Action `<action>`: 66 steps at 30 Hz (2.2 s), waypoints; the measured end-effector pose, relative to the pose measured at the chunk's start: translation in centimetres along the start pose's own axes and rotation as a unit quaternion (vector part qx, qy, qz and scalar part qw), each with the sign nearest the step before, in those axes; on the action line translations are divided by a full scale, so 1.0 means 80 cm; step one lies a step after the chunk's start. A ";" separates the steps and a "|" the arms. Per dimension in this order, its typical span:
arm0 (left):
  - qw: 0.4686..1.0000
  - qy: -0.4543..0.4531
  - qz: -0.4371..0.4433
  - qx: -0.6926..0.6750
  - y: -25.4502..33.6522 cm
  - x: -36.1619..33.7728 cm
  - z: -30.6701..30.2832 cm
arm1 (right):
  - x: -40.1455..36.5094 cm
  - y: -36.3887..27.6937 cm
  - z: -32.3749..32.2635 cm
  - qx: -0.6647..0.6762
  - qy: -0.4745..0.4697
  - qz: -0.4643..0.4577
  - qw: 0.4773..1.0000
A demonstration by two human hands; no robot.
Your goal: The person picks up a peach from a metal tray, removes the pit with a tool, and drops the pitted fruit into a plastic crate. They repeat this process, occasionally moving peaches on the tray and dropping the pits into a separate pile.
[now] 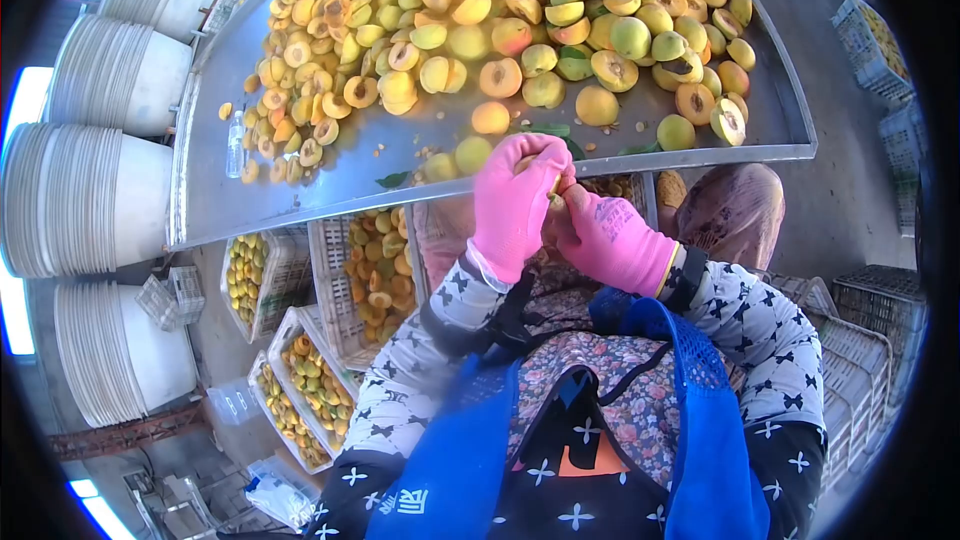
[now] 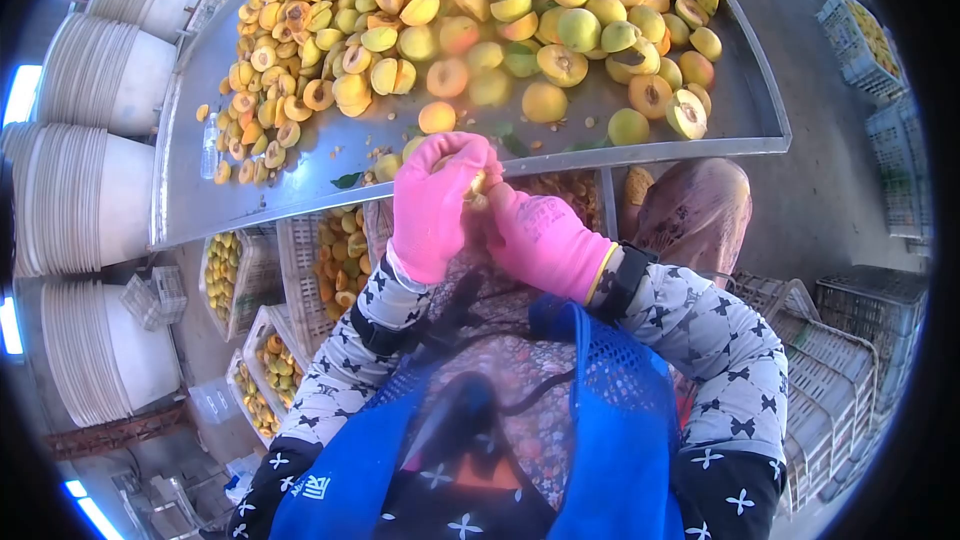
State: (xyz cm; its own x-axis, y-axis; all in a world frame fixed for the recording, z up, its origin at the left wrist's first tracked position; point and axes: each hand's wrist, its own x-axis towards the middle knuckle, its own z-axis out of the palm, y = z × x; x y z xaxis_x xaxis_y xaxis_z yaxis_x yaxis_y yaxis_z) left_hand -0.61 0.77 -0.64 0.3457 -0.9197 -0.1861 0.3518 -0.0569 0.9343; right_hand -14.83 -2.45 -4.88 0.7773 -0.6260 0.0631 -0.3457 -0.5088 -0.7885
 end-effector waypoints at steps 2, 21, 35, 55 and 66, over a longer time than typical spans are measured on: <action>0.999 0.001 -0.032 0.012 0.008 -0.001 -0.004 | -0.004 0.001 0.012 0.062 0.005 -0.076 0.995; 0.991 -0.129 -0.017 0.024 0.018 0.013 -0.015 | 0.005 -0.025 -0.047 0.572 -0.279 0.196 0.746; 0.965 -0.245 0.054 0.080 0.002 0.029 -0.029 | -0.003 -0.017 -0.045 0.563 -0.274 0.216 0.750; 0.987 -0.053 -0.042 -0.147 0.004 -0.005 0.001 | -0.013 -0.010 -0.031 0.639 -0.276 0.146 0.703; 0.922 0.082 0.032 0.378 0.093 -0.067 -0.184 | -0.027 0.000 -0.066 0.241 -0.288 0.177 0.910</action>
State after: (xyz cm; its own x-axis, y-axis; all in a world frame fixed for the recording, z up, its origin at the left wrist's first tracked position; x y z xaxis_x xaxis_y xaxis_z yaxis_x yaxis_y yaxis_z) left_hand 12.98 10.97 2.86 0.4941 -0.8626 -0.1086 -0.3585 -0.3159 0.8785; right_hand -19.27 -4.23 -1.77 0.8563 -0.2170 -0.4686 -0.4653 0.0691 -0.8824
